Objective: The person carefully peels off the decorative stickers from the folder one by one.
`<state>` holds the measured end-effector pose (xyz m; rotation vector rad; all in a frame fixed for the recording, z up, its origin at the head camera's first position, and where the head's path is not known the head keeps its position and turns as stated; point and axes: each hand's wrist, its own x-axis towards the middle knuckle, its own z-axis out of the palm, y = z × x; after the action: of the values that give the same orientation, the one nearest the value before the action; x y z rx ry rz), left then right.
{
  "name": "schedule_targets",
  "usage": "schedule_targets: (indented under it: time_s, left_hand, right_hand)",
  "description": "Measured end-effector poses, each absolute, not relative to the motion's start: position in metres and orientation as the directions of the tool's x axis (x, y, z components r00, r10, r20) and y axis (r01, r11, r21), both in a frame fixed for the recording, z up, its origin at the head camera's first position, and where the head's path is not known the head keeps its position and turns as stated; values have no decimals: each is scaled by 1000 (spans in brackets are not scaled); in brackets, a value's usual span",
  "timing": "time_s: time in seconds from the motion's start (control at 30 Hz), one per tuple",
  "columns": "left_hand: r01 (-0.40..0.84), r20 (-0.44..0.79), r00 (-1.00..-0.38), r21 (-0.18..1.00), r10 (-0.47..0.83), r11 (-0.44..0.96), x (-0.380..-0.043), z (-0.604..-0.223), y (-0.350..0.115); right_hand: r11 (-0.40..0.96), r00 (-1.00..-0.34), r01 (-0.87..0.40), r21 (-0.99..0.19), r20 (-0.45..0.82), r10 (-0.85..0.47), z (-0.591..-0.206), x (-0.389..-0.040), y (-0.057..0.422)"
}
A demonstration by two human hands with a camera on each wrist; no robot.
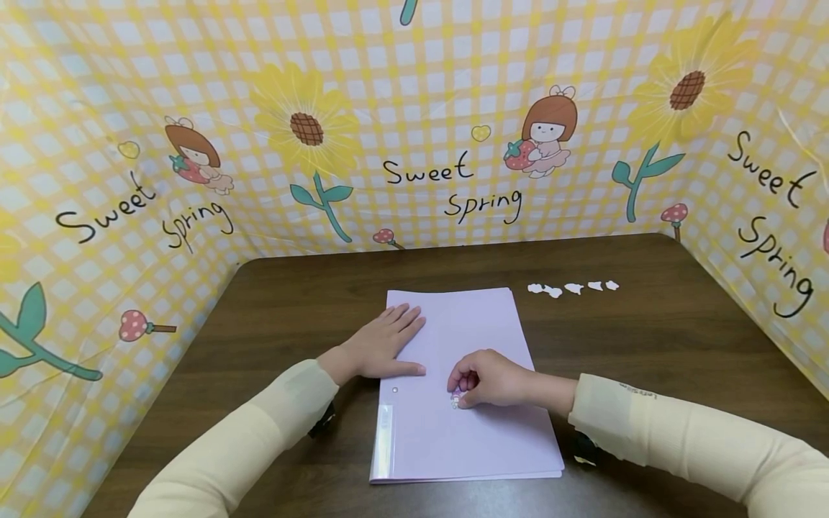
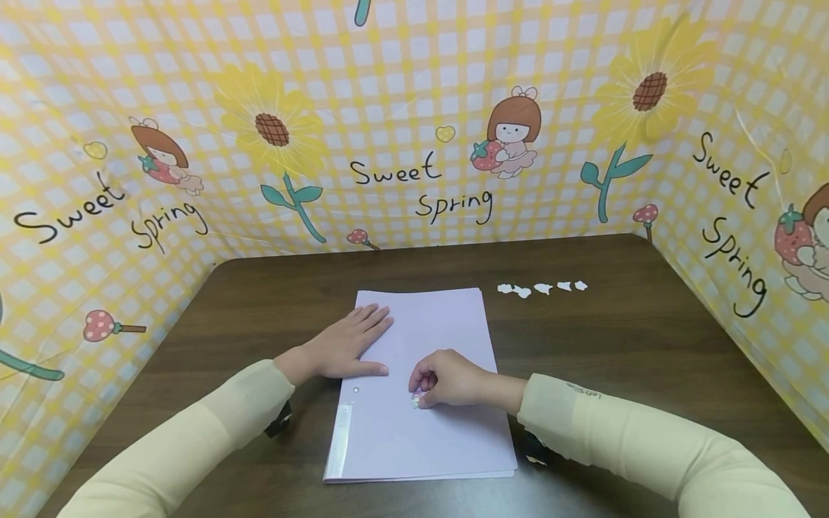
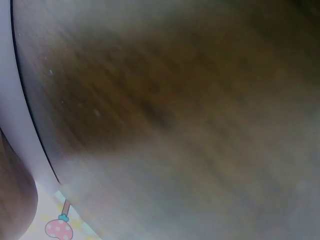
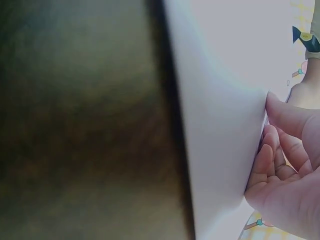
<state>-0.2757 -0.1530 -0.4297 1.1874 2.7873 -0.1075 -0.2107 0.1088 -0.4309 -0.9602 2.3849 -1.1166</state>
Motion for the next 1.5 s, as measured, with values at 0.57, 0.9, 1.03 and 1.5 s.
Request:
schedule_targets:
  time_s: [0.57,0.9,1.03,1.5]
  left_hand:
    - [727,-132,-683,-26,719,686,-276,-430,-154]
    - [728,-130,-682,-25,720,685,-276,-430,-154]
    - [729,-127,-681,-28,721,684,-277,-430,-154]
    - [725,-140,-685,-26,715,689,-277,-429,-153]
  right_hand:
    - [475,-721,-477,-740,20,-692,-429,-208,109]
    - [468,-692,-495,-732,6,-722,-426,-208,109]
    - [473,-690,-498,-727,3,-723,-425,-208,109]
    - [459,-662,-554,-694,34,-748,-426,-208,111]
